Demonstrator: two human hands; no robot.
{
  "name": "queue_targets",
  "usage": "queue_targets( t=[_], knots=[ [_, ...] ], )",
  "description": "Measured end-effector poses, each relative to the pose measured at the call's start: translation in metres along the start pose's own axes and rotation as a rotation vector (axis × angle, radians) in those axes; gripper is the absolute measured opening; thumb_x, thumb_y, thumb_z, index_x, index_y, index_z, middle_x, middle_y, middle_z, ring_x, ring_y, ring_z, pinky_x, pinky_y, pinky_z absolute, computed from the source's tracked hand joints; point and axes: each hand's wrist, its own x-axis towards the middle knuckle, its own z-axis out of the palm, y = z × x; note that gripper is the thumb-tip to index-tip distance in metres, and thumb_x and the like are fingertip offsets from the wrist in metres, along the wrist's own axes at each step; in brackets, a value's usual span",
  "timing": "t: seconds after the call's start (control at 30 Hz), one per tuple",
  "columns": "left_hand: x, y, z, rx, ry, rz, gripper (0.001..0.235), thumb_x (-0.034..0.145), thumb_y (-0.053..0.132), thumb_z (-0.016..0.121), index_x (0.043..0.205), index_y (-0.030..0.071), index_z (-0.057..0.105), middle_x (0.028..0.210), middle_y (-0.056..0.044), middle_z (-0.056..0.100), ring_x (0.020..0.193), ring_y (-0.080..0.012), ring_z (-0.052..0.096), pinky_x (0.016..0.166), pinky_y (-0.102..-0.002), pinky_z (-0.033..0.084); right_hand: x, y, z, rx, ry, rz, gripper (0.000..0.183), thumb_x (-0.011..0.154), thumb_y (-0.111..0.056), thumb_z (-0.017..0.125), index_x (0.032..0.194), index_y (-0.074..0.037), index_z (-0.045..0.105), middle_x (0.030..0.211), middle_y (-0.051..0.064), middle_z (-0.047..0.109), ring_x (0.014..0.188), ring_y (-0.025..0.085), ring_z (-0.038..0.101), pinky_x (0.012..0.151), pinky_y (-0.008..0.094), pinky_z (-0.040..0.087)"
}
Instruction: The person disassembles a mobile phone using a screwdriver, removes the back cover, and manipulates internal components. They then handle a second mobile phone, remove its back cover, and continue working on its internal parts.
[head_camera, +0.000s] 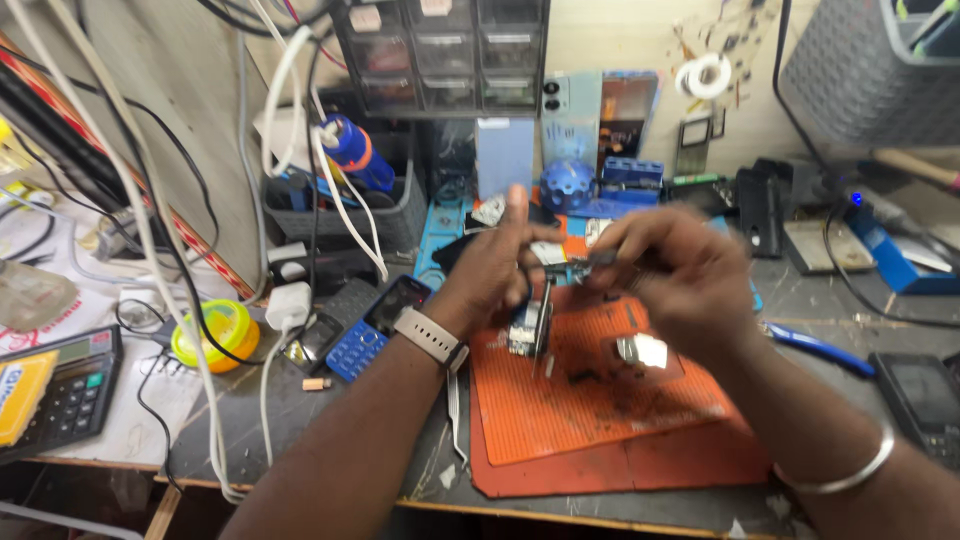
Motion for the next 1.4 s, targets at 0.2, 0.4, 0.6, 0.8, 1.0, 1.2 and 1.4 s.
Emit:
queue_targets(
  t=[0.2, 0.4, 0.6, 0.8, 1.0, 1.2, 1.4],
  knots=[
    [-0.024, 0.018, 0.015, 0.265, -0.234, 0.862, 0.062, 0.103, 0.051, 0.066, 0.137, -0.001, 0.057, 0.115, -0.004, 0.06, 0.108, -0.0144, 0.06, 0.091, -0.028, 0.051, 0.006, 0.007, -0.02, 0.509, 0.111, -0.058, 0.019, 0.096, 0.01, 0.073, 0.105, 0.0, 0.06, 0.108, 0.017, 0.068, 0.101, 0.023, 0.07, 0.091, 0.037, 0.063],
    [-0.03, 0.009, 0.033, 0.347, -0.162, 0.593, 0.022, 0.1, 0.022, 0.07, 0.115, 0.007, 0.07, 0.098, -0.001, 0.073, 0.092, -0.0135, 0.068, 0.086, -0.029, 0.058, 0.002, 0.013, -0.012, 0.348, 0.139, -0.026, 0.022, 0.095, 0.006, 0.075, 0.106, 0.0, 0.056, 0.104, 0.015, 0.067, 0.095, 0.022, 0.069, 0.085, 0.037, 0.062],
    [-0.031, 0.02, 0.029, 0.681, 0.038, 0.555, 0.017, 0.09, 0.016, 0.078, 0.104, 0.007, 0.072, 0.086, -0.013, 0.07, 0.075, -0.0263, 0.07, 0.071, -0.035, 0.054, 0.005, 0.009, -0.007, 0.163, 0.185, -0.031, 0.034, 0.088, 0.011, 0.075, 0.101, -0.004, 0.047, 0.109, 0.017, 0.067, 0.101, 0.019, 0.071, 0.092, 0.035, 0.063],
    [-0.028, 0.01, 0.029, 0.659, 0.039, 0.705, 0.015, 0.091, 0.01, 0.074, 0.106, 0.008, 0.073, 0.099, -0.011, 0.075, 0.089, -0.0269, 0.075, 0.078, -0.036, 0.058, -0.001, 0.005, -0.005, -0.088, 0.177, -0.094, 0.037, 0.088, 0.016, 0.072, 0.1, -0.004, 0.044, 0.11, 0.017, 0.065, 0.103, 0.017, 0.07, 0.09, 0.031, 0.064],
    [-0.03, 0.016, 0.034, 0.643, 0.029, 0.647, 0.014, 0.09, 0.01, 0.074, 0.104, 0.009, 0.074, 0.097, -0.011, 0.075, 0.087, -0.027, 0.076, 0.076, -0.036, 0.059, 0.002, -0.019, 0.006, -0.29, 0.175, -0.157, 0.034, 0.086, 0.012, 0.072, 0.096, -0.005, 0.045, 0.112, 0.015, 0.066, 0.106, 0.015, 0.069, 0.089, 0.03, 0.066],
    [-0.027, 0.01, 0.028, 0.706, 0.103, 0.683, 0.008, 0.094, 0.013, 0.071, 0.1, 0.009, 0.075, 0.098, -0.011, 0.076, 0.09, -0.0284, 0.076, 0.079, -0.038, 0.059, 0.007, -0.024, -0.002, -0.763, 0.165, -0.301, 0.038, 0.083, -0.005, 0.088, 0.097, -0.005, 0.053, 0.112, 0.012, 0.071, 0.1, 0.017, 0.071, 0.085, 0.031, 0.061],
    [-0.033, 0.02, 0.032, 0.854, 0.279, 0.746, 0.021, 0.088, 0.011, 0.072, 0.109, 0.01, 0.074, 0.106, -0.01, 0.074, 0.097, -0.032, 0.072, 0.083, -0.041, 0.057, 0.011, -0.031, 0.001, -1.098, 0.177, -0.516, 0.047, 0.069, -0.021, 0.097, 0.091, -0.007, 0.059, 0.111, 0.012, 0.068, 0.102, 0.028, 0.066, 0.086, 0.04, 0.056]
  ],
)
